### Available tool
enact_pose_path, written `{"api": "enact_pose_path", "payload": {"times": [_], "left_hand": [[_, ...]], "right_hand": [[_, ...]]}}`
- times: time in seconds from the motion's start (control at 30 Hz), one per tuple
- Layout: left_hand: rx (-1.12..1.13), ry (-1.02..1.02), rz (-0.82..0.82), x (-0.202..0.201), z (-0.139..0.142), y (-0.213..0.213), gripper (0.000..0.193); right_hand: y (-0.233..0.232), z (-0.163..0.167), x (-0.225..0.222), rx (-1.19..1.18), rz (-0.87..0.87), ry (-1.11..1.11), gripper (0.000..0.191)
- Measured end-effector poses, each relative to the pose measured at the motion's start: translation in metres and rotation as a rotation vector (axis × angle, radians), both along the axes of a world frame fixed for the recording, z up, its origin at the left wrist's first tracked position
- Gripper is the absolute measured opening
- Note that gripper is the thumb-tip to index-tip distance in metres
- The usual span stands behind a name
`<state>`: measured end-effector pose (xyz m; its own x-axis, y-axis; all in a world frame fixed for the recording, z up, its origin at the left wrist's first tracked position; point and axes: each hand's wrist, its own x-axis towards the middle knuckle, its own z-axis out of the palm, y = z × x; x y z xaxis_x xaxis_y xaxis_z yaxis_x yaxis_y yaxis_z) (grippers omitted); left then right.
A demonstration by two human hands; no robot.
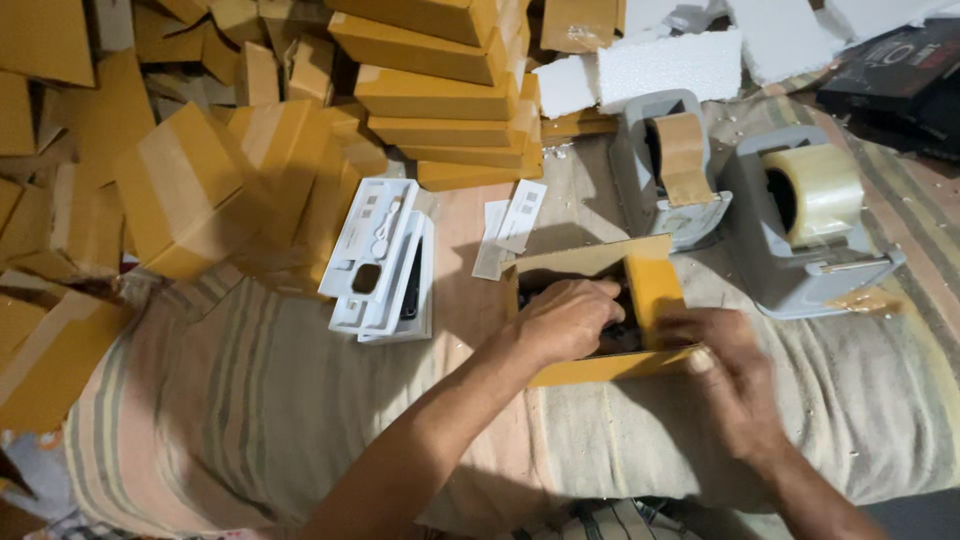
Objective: The person places a smartwatch and its accessories into a white tray, then into a brown cardboard box. They close the box and seal it with packing tape using a tape dispenser. The sealed box is placed on a stack of similar boxes. The person then picks up another white tray containing a smartwatch and begins to place the watch into the tray.
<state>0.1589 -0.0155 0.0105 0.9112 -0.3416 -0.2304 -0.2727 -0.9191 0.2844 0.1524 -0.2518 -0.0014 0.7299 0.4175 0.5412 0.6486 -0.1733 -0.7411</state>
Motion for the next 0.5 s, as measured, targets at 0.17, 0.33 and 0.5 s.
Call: {"api": "enact_pose_path", "payload": {"times": [0.17,0.33,0.5], "left_hand": [[-0.240,-0.103,0.024,-0.004,0.005,0.017,0.016],[-0.639,-0.621,0.262,-0.071,0.013,0.032,0.025],[-0.818,-0.904,0.394,-0.122,0.008,0.024,0.056]], "right_hand": [[0.002,-0.006,0.021,-0.269,0.017,0.011,0.028],[0.000,-0.013,0.031,-0.316,-0.050,0.245,0.034],[-0.002,-0.025,0.022,-0.195,0.015,0.167,0.033]]}}
